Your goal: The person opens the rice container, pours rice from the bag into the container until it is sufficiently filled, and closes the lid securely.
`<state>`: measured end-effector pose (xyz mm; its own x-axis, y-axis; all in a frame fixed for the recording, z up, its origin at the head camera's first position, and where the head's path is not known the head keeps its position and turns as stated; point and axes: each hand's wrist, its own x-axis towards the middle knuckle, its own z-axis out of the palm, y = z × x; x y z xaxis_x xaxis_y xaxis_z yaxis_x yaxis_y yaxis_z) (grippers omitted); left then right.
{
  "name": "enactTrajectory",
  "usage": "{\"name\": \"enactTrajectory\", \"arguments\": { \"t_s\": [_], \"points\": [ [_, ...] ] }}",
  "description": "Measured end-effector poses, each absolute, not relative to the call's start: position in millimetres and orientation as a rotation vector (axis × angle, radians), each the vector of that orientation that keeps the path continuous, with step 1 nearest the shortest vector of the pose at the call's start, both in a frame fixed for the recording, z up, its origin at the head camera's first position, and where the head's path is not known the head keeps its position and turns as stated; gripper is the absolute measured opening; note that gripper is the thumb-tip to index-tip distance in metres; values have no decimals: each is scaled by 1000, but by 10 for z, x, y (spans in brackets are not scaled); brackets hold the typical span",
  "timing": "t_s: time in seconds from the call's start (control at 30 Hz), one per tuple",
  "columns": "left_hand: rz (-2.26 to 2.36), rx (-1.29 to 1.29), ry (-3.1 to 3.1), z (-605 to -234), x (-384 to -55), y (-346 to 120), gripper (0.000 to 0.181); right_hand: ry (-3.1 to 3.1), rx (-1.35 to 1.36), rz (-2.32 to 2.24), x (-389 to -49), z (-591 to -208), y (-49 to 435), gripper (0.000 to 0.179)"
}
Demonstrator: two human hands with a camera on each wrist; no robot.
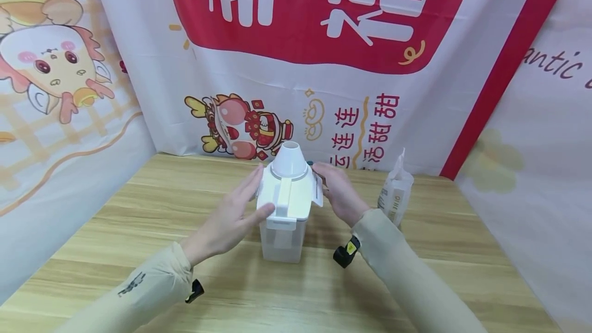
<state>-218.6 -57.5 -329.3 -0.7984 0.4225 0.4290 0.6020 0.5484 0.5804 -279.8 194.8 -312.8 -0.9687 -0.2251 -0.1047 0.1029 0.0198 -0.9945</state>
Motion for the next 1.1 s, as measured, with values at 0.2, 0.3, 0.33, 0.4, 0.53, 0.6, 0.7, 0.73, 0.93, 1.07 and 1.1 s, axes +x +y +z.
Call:
{"name": "enactTrajectory", "arguments": {
  "t_s": [0.2, 0.3, 0.33, 0.4, 0.53, 0.6, 0.7, 0.73, 0.93, 1.07, 1.1],
  "points": [
    [-1019, -918, -2585, -3356, -2170, -596, 98, 2040, -156, -2095, -2858, -3143, 1885, 46],
    [-1006, -925, -2589, -3373, -2188, -609, 98, 2053, -154, -2064, -2861, -3140, 1869, 42],
    [-1001, -931, -2588, -3380, -2197, -616, 97, 2057, -148, -2055, -2862, -3138, 1866, 41],
    [-993, -950, -2578, -3386, -2212, -637, 95, 2060, -148, -2046, -2864, -3138, 1868, 41],
    [-988, -1006, -2548, -3402, -2255, -690, 89, 2074, -149, -2033, -2867, -3139, 1880, 41],
    [-994, -1031, -2543, -3408, -2283, -724, 86, 2075, -152, -2032, -2863, -3143, 1886, 42],
    [-1000, -1089, -2543, -3417, -2339, -772, 84, 2080, -153, -2029, -2838, -3153, 1904, 44],
    [-1005, -1112, -2544, -3412, -2359, -786, 84, 2085, -153, -2027, -2825, -3157, 1910, 44],
    [-1033, -1259, -2550, -3371, -2492, -854, 81, 2080, -183, -2053, -2743, -3193, 1956, 54],
    [-1090, -1298, -2558, -3357, -2562, -924, 76, 2098, -187, -2054, -2694, -3205, 1984, 57],
    [-1108, -1292, -2566, -3357, -2575, -945, 74, 2107, -182, -2050, -2679, -3206, 1991, 57]
  ]
}}
